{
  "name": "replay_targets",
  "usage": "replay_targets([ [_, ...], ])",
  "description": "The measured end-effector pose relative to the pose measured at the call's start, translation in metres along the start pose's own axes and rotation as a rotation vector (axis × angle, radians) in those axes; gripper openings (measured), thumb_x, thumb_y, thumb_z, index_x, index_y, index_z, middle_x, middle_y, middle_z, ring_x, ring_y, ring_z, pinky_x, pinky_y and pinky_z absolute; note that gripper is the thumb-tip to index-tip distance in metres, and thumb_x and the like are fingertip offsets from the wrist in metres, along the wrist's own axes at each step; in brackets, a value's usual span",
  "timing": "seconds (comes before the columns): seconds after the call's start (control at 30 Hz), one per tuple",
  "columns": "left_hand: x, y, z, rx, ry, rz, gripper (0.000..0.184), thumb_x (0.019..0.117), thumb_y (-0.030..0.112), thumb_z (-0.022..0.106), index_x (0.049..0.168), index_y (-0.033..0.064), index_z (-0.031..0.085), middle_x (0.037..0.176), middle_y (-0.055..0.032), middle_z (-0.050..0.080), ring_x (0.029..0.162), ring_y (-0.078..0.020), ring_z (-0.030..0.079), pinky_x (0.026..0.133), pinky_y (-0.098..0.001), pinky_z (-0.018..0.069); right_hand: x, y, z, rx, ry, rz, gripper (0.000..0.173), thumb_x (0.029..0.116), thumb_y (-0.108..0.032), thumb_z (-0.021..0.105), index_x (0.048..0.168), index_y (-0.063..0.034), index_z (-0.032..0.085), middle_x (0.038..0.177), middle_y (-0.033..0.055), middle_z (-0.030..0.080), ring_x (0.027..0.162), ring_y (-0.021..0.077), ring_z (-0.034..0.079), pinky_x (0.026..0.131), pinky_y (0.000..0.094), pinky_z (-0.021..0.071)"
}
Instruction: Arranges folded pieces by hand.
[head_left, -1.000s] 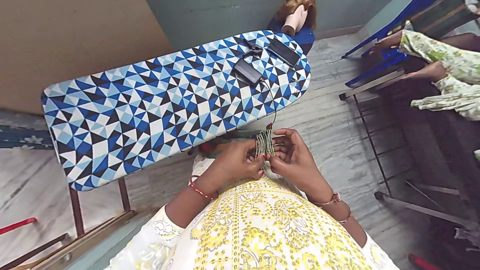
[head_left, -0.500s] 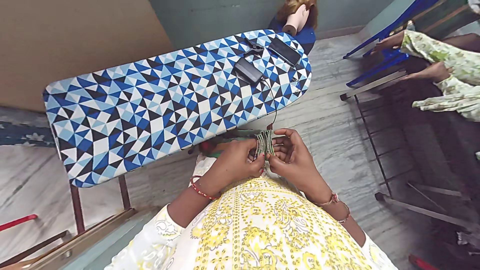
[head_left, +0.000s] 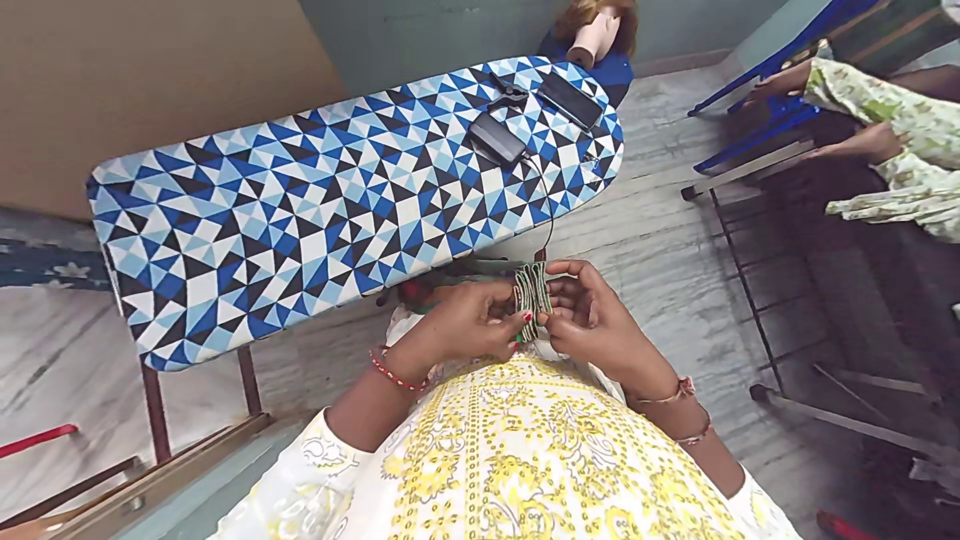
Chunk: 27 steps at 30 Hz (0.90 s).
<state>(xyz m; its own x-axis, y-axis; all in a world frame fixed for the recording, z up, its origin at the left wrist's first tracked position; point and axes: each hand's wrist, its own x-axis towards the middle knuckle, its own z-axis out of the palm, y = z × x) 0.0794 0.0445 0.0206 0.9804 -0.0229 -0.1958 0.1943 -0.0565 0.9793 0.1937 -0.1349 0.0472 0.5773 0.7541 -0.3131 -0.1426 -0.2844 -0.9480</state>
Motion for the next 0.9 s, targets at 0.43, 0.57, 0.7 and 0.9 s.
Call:
replay_targets([
  [0.43,0.000,-0.001,0.007,-0.033,0.025,0.007,0.018,0.0956,0.017,0.065,0.103,0.0009,0.068,0.088,0.0056,0.070,0.077,0.0074,0.064,0.073,-0.0127,0.0547,-0.003,0.000,-0.005,-0.011,-0.007,0.030,0.055,0.0794,-0.007,0.073,0.128,-0.0056,0.047,0.107,0.0040,0.066,0.087,0.0091,0.071,0.071,0.0229,0.0610],
  [0.57,-0.001,-0.001,0.009,-0.042,0.041,0.006,0.018,0.0957,0.016,0.065,0.104,0.0005,0.068,0.089,0.0051,0.070,0.078,0.0068,0.064,0.074,-0.0132,0.0551,-0.004,0.003,-0.005,-0.019,-0.004,-0.001,0.055,0.0792,-0.005,0.072,0.129,-0.0056,0.047,0.106,0.0037,0.067,0.086,0.0088,0.071,0.071,0.0231,0.0611],
  [0.7,-0.003,0.001,0.013,-0.060,0.117,-0.012,0.018,0.0957,0.014,0.065,0.105,-0.0003,0.068,0.090,0.0048,0.071,0.079,0.0064,0.065,0.075,-0.0135,0.0558,-0.005,0.006,-0.004,-0.027,0.014,-0.019,0.057,0.0784,-0.004,0.071,0.130,-0.0047,0.047,0.106,0.0039,0.066,0.086,0.0086,0.071,0.072,0.0228,0.0610],
  [0.9,-0.003,0.002,0.011,0.003,0.218,-0.035,0.018,0.0936,0.016,0.067,0.104,0.0013,0.069,0.089,0.0045,0.071,0.078,0.0057,0.065,0.074,-0.0146,0.0559,-0.007,0.008,0.000,-0.041,0.022,-0.048,0.058,0.0790,-0.004,0.070,0.132,-0.0008,0.047,0.108,0.0058,0.066,0.088,0.0085,0.071,0.074,0.0227,0.0612],
])
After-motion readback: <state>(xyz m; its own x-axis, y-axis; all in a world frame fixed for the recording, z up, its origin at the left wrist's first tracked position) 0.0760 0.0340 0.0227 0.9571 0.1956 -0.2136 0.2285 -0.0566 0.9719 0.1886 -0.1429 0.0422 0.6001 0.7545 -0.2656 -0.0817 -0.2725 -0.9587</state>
